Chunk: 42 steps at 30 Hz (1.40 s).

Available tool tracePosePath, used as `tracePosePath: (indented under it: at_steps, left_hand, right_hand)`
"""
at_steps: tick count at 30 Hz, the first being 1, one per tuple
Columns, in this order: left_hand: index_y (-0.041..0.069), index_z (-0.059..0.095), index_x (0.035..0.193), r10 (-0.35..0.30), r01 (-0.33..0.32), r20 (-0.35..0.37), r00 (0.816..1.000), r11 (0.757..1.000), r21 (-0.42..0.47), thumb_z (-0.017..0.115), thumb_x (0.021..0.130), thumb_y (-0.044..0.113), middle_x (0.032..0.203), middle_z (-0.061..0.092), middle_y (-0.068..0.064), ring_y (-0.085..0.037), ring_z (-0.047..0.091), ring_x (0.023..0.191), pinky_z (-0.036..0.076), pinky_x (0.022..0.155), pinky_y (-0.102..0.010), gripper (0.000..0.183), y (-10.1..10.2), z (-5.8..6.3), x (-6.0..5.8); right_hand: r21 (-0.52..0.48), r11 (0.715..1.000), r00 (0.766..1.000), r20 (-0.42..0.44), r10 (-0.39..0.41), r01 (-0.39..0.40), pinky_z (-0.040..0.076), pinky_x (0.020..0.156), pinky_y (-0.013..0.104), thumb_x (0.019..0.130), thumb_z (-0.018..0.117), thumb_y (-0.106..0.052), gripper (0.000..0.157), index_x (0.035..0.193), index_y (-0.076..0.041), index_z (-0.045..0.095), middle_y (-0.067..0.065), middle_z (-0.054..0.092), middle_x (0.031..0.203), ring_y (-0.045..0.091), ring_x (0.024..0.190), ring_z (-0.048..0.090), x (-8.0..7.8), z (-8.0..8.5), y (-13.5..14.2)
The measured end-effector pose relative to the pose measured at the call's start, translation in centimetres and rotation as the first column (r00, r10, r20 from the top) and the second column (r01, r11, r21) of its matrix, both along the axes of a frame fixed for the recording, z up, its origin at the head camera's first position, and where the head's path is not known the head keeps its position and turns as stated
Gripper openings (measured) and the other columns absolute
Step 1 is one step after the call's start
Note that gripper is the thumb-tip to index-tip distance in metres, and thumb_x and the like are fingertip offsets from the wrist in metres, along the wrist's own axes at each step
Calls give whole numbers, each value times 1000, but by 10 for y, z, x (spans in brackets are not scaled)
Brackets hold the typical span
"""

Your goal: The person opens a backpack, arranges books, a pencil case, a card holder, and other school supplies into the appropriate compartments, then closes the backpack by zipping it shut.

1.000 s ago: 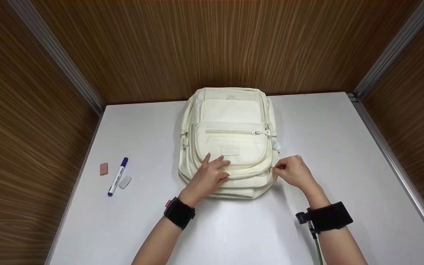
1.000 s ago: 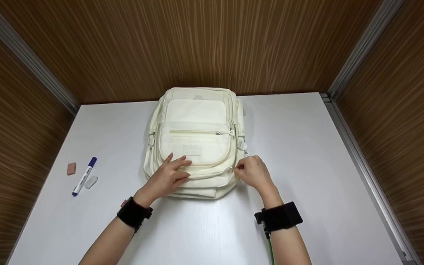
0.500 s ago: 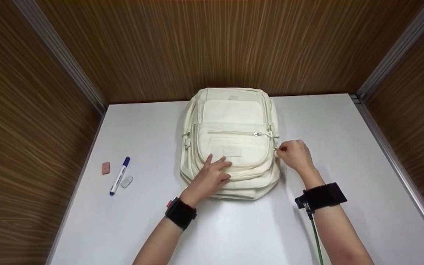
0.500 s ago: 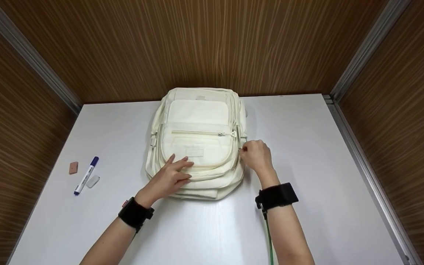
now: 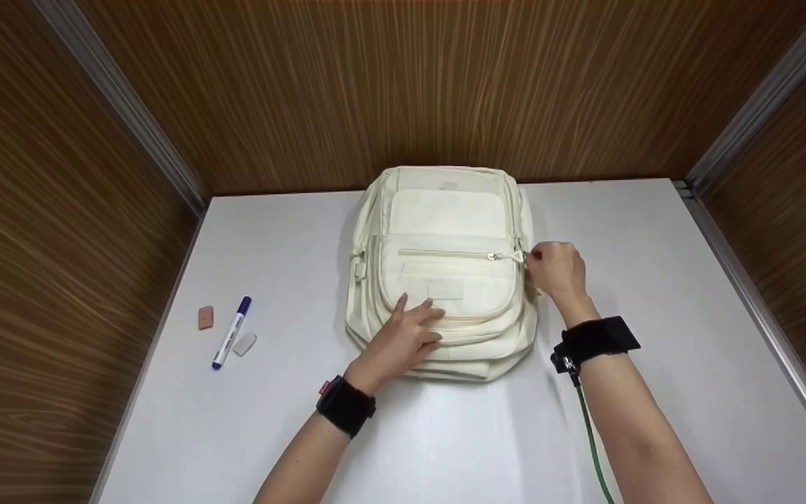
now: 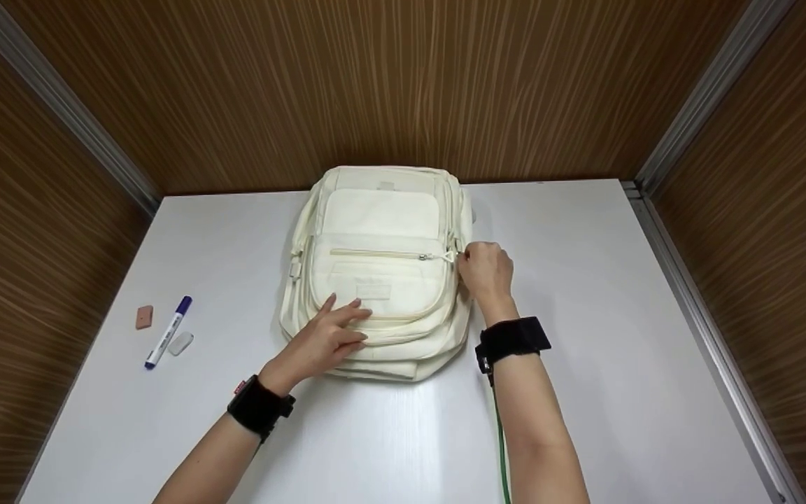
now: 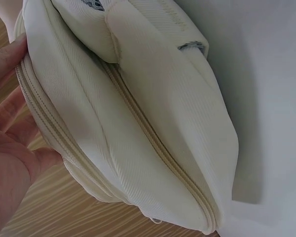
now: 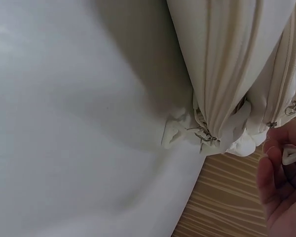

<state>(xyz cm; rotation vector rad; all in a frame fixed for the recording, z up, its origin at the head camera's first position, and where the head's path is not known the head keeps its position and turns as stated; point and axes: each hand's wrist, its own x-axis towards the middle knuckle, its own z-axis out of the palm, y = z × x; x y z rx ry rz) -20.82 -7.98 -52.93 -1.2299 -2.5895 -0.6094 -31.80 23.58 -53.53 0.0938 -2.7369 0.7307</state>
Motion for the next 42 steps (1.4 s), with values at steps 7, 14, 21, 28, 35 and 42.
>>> tracePosePath:
  at_steps: [7, 14, 21, 28, 35, 42]
  left_hand:
    - [14, 78, 86, 8, -8, 2, 1000, 1000, -23, 74, 89, 17, 129, 61, -11, -32, 49, 130, 23, 109, -63, 6, -1, 1, 1]
    - [14, 79, 87, 9, -7, 34, 999, 999, -37, 74, 88, 17, 131, 60, -11, -33, 47, 132, 22, 109, -63, 5, 0, 2, 3]
    - [13, 79, 88, 11, -10, 39, 999, 999, -32, 75, 88, 16, 130, 60, -11, -33, 48, 131, 22, 109, -63, 5, 1, 2, 2]
    - [12, 79, 90, 27, -25, 69, 997, 999, -31, 73, 90, 18, 129, 61, -11, -31, 48, 131, 21, 111, -61, 8, 2, 4, 1]
    - [7, 74, 99, 28, -34, 92, 995, 997, 62, 70, 92, 17, 124, 64, -12, -28, 54, 125, 26, 111, -54, 13, -4, 8, -7]
    - [4, 70, 110, 127, -123, -32, 991, 987, 102, 75, 86, 8, 119, 64, -12, -26, 57, 117, 36, 109, -41, 25, -7, 5, -24]
  right_hand:
    - [1, 999, 998, 24, -50, 50, 50, 59, 52, 87, 61, -12, 20, 81, 0, 75, 18, 71, 79, 39, 68, 66, -12, -1, -6]
    - [30, 997, 996, 61, -72, 70, 47, 59, 51, 88, 60, -15, 23, 75, -2, 72, 18, 69, 77, 38, 67, 63, -23, 2, -5]
    - [20, 996, 991, 100, -84, 82, 48, 63, 52, 92, 59, -16, 23, 84, 0, 73, 20, 70, 84, 39, 73, 65, -24, -1, -6]
    - [-22, 995, 990, 109, -90, 93, 52, 75, 50, 97, 58, -13, 25, 112, 3, 70, 21, 69, 102, 38, 90, 66, -17, -2, -6]
    - [-196, 980, 999, 34, 32, -24, 49, 88, 49, 101, 51, -6, 29, 125, 3, 63, 22, 65, 117, 37, 107, 62, -8, -5, -12]
    - [-201, 960, 967, 125, 224, -197, 34, 108, 50, 100, 49, 2, 48, 147, 1, 40, 23, 48, 142, 40, 130, 44, -12, -3, -12]
